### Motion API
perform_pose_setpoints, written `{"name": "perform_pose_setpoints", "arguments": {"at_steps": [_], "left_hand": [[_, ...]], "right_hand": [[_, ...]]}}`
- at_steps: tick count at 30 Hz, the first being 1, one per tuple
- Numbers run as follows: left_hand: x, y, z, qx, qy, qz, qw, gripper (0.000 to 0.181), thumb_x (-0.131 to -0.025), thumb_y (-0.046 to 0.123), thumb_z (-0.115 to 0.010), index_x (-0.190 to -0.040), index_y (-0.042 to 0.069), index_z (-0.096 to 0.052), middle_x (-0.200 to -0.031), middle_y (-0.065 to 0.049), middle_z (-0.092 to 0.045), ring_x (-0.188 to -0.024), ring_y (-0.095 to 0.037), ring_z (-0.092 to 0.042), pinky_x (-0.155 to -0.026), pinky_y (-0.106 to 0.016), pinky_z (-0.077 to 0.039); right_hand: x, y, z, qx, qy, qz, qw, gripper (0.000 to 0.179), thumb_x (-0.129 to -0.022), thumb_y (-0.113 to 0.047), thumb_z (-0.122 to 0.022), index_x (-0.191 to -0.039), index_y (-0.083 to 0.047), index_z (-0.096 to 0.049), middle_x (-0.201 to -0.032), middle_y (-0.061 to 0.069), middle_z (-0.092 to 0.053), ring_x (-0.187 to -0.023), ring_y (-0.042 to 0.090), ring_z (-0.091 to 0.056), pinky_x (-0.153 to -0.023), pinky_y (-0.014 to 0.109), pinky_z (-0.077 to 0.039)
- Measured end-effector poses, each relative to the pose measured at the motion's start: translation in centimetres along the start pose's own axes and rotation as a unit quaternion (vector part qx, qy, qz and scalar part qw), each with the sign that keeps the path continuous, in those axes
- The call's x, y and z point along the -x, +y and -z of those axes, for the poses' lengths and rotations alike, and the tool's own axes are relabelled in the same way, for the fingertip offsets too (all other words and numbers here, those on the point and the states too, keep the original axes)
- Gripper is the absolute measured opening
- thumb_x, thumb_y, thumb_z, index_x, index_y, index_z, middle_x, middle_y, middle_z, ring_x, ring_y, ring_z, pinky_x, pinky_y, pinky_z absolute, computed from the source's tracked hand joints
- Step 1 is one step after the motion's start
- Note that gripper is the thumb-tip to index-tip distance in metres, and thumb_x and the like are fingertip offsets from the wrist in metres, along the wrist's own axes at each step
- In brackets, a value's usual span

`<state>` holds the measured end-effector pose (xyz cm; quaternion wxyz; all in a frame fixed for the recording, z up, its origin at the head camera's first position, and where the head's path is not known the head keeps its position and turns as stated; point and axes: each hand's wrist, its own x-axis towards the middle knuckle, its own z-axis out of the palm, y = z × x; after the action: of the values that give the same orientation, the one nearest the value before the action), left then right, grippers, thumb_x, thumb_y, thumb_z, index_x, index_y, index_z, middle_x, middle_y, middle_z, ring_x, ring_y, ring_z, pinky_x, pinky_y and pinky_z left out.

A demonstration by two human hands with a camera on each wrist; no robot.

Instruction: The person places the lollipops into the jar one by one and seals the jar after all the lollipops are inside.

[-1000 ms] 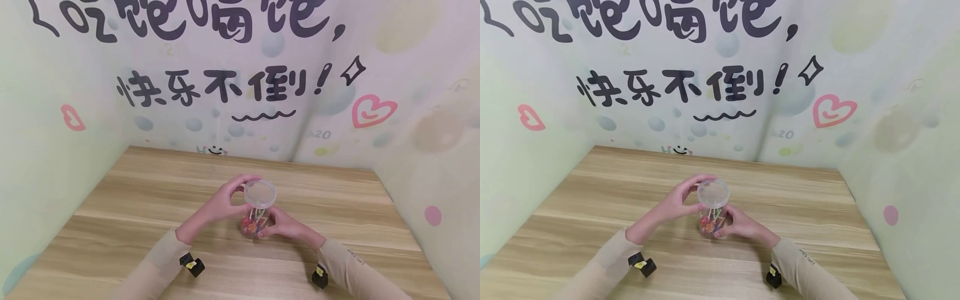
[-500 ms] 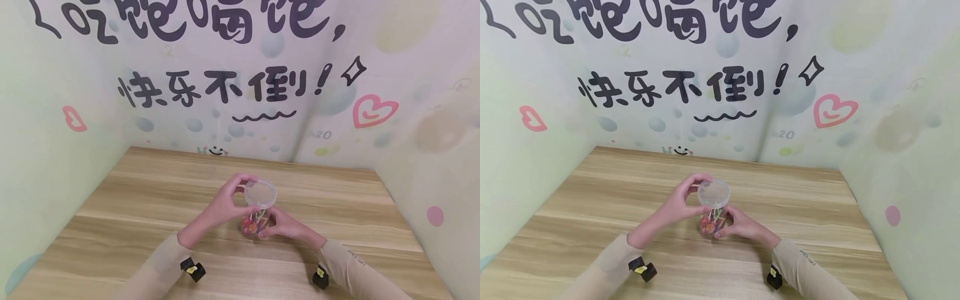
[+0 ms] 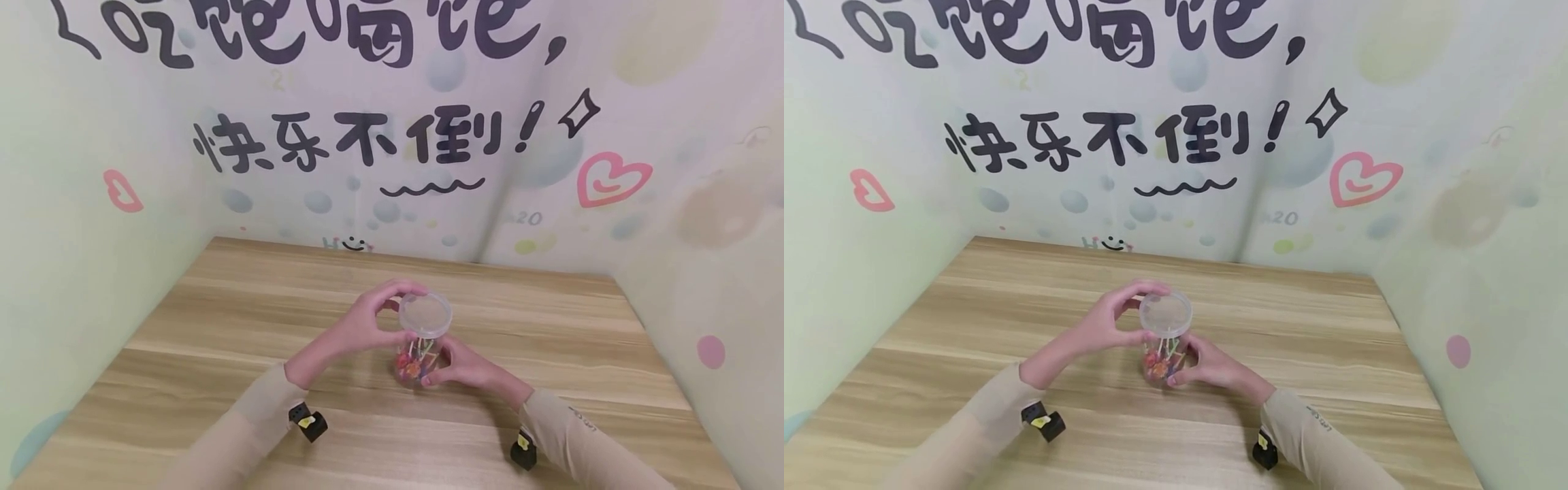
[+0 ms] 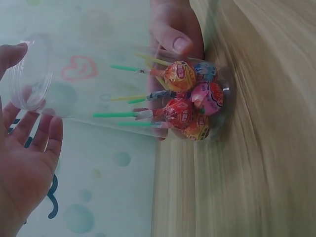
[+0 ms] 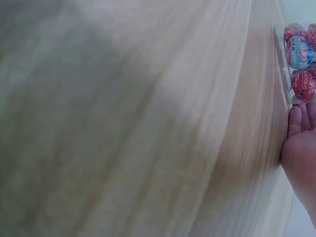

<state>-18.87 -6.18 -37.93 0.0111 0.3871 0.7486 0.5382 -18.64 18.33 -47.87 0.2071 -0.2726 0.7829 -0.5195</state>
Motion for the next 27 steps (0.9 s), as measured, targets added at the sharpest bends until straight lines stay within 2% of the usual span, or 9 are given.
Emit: {"name": "perform_pose_setpoints", "arguments": {"at_steps": [3, 6, 10, 13, 19, 27], "left_hand": [[0.2, 0.1, -0.2, -0.018, 0.007, -0.008, 0.9998, 0.066, -0.078, 0.01, -0.081, -0.137, 0.01, -0.052, -0.14, -0.007, -0.056, -0.123, -0.023, -0.056, -0.095, -0.034, -0.055], [0.5, 0.3, -0.7, -0.043, 0.029, -0.005, 0.9986, 0.069, -0.077, 0.016, -0.084, -0.137, 0.01, -0.05, -0.137, -0.007, -0.057, -0.119, -0.02, -0.056, -0.093, -0.03, -0.055], [0.5, 0.7, -1.4, -0.051, 0.061, 0.019, 0.9967, 0.069, -0.075, 0.023, -0.086, -0.134, 0.014, -0.052, -0.131, -0.003, -0.06, -0.113, -0.016, -0.057, -0.091, -0.029, -0.054], [0.3, 0.8, -1.5, -0.039, 0.068, 0.037, 0.9963, 0.066, -0.073, 0.022, -0.088, -0.13, 0.015, -0.054, -0.127, -0.001, -0.062, -0.112, -0.016, -0.058, -0.091, -0.029, -0.054], [-0.3, 0.3, -1.0, -0.018, 0.048, 0.043, 0.9977, 0.064, -0.07, 0.018, -0.089, -0.125, 0.013, -0.056, -0.128, -0.009, -0.062, -0.115, -0.023, -0.057, -0.091, -0.033, -0.056], [-0.6, -0.2, -0.2, -0.012, 0.011, 0.024, 0.9996, 0.067, -0.071, 0.015, -0.088, -0.131, 0.014, -0.056, -0.132, -0.004, -0.061, -0.118, -0.027, -0.057, -0.093, -0.038, -0.056]], "right_hand": [[0.0, 0.0, 0.0, 0.006, 0.0, -0.004, 1.0, 0.073, -0.076, -0.021, -0.081, -0.14, -0.011, -0.047, -0.141, 0.009, -0.053, -0.136, 0.031, -0.044, -0.117, 0.06, -0.027], [0.0, 0.0, 0.0, 0.011, 0.0, -0.007, 0.9999, 0.074, -0.077, -0.022, -0.081, -0.142, -0.012, -0.045, -0.142, 0.009, -0.052, -0.135, 0.031, -0.044, -0.117, 0.059, -0.028], [0.0, -0.1, 0.0, 0.01, 0.0, -0.006, 0.9999, 0.077, -0.077, -0.021, -0.08, -0.144, -0.011, -0.043, -0.144, 0.01, -0.05, -0.137, 0.033, -0.043, -0.117, 0.06, -0.027], [0.1, -0.2, 0.0, 0.01, -0.001, -0.008, 0.9999, 0.077, -0.077, -0.021, -0.08, -0.144, -0.013, -0.043, -0.144, 0.008, -0.051, -0.138, 0.032, -0.043, -0.118, 0.059, -0.026], [0.0, -0.1, 0.0, 0.005, -0.008, 0.0, 1.0, 0.074, -0.078, -0.021, -0.08, -0.143, -0.016, -0.044, -0.142, 0.003, -0.053, -0.135, 0.028, -0.045, -0.118, 0.057, -0.028], [0.0, -0.2, 0.0, 0.005, -0.01, -0.004, 0.9999, 0.075, -0.077, -0.021, -0.08, -0.143, -0.015, -0.044, -0.142, 0.004, -0.052, -0.137, 0.028, -0.043, -0.119, 0.058, -0.026]]}}
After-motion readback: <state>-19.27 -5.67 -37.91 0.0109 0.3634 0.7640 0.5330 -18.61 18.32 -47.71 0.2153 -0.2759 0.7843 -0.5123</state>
